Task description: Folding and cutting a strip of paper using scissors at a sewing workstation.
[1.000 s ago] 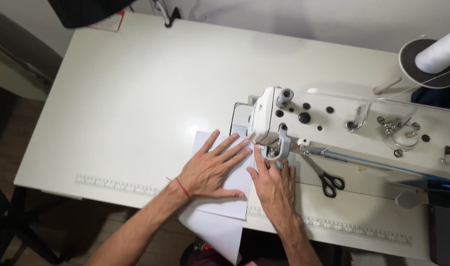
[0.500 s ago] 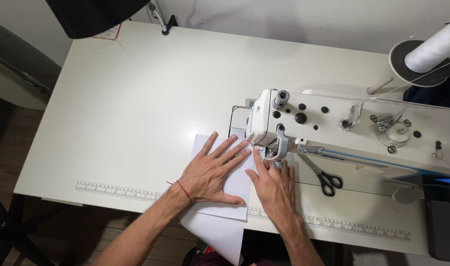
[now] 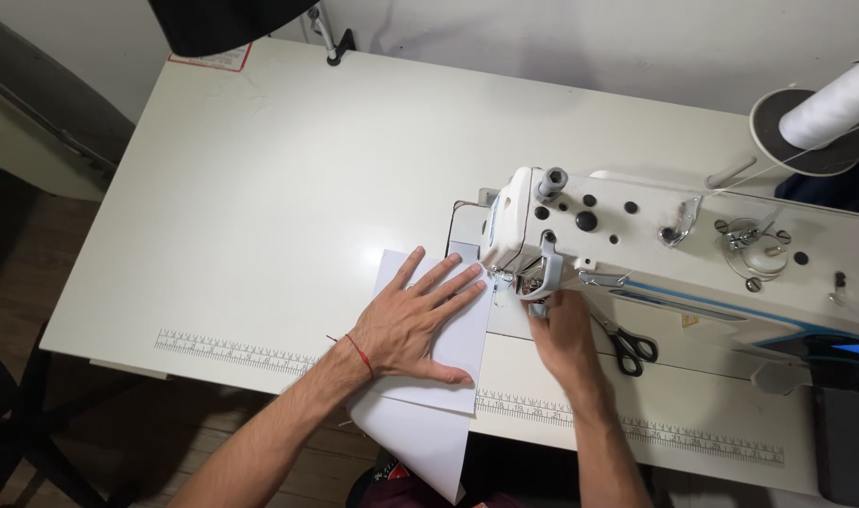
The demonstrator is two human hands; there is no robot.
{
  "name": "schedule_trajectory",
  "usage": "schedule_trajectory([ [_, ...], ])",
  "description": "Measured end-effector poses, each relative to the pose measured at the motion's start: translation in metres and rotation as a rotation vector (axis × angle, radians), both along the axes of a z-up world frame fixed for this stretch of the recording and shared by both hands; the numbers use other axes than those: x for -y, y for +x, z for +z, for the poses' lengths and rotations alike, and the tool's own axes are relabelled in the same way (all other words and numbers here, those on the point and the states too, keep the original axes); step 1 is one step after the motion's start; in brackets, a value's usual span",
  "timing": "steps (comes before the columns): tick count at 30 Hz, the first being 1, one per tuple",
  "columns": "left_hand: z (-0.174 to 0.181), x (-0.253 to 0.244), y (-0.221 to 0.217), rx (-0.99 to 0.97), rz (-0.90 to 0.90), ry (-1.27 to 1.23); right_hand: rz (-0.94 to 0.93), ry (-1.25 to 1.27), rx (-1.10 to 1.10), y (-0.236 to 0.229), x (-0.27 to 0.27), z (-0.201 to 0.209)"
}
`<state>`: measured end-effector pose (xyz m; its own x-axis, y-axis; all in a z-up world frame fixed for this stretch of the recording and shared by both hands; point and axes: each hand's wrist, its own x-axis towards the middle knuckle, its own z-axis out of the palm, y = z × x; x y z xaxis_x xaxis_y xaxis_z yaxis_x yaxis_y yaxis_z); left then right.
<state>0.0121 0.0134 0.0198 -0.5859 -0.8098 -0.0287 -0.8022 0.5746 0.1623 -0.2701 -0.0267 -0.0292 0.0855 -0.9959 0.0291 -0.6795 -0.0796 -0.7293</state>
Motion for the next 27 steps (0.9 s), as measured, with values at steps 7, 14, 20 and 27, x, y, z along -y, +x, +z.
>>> schedule_trajectory([
  [7, 0.003, 0.001, 0.000, -0.006, -0.002, 0.028, 0.129, -0.078, 0.086, -0.014, 0.011, 0.017],
  [14, 0.006, 0.000, -0.003, 0.002, -0.030, -0.022, 0.102, -0.179, 0.164, -0.052, 0.017, -0.047],
  [20, -0.003, 0.006, -0.002, -0.030, -0.061, -0.011, 0.090, -0.250, 0.163, -0.038, 0.009, -0.023],
  [27, -0.021, 0.004, 0.006, -0.155, -0.159, -0.224, 0.035, -0.586, -0.015, -0.069, -0.057, 0.044],
])
